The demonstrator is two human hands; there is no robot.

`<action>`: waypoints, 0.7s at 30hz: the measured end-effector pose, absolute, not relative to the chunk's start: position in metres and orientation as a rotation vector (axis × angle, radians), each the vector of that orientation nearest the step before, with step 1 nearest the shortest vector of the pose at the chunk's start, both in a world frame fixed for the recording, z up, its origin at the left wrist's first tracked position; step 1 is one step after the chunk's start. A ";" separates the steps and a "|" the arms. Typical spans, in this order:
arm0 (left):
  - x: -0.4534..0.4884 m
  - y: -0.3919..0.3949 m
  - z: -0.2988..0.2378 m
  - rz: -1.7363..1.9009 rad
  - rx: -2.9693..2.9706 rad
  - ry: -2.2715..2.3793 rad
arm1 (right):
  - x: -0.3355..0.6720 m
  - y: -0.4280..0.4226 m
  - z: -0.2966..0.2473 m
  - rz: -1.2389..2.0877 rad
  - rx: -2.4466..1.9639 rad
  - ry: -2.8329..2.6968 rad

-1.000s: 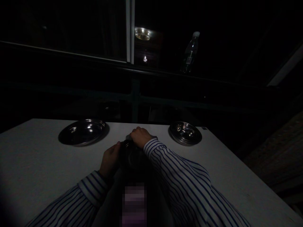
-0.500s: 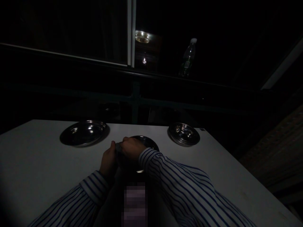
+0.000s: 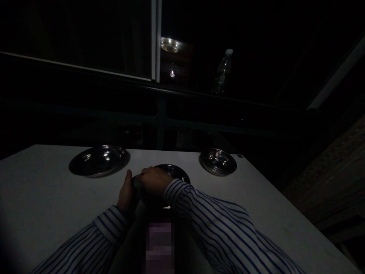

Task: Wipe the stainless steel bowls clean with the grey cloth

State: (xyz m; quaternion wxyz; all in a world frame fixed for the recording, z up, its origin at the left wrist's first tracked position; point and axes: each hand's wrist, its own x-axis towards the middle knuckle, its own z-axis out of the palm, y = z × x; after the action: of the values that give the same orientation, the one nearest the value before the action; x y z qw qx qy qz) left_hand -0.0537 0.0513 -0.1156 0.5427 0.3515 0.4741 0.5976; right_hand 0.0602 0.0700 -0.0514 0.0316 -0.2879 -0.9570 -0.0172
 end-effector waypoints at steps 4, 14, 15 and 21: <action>-0.055 0.052 -0.118 1.379 0.852 1.102 | 0.063 0.063 -0.054 -0.110 -0.777 -2.978; -0.063 0.053 -0.104 1.390 1.023 1.124 | 0.073 0.052 -0.063 -0.281 -0.710 -3.033; -0.063 0.053 -0.105 1.383 1.026 1.124 | 0.074 0.051 -0.064 -0.289 -0.706 -3.037; -0.059 0.055 -0.116 1.363 0.958 1.149 | 0.076 0.043 -0.061 -0.266 -0.687 -3.049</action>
State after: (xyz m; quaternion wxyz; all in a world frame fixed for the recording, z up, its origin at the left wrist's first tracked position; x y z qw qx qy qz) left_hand -0.0588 0.0554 -0.1162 0.5302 0.4012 0.4815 0.5710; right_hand 0.0760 0.0432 -0.0609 0.0026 -0.2191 -0.9720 -0.0847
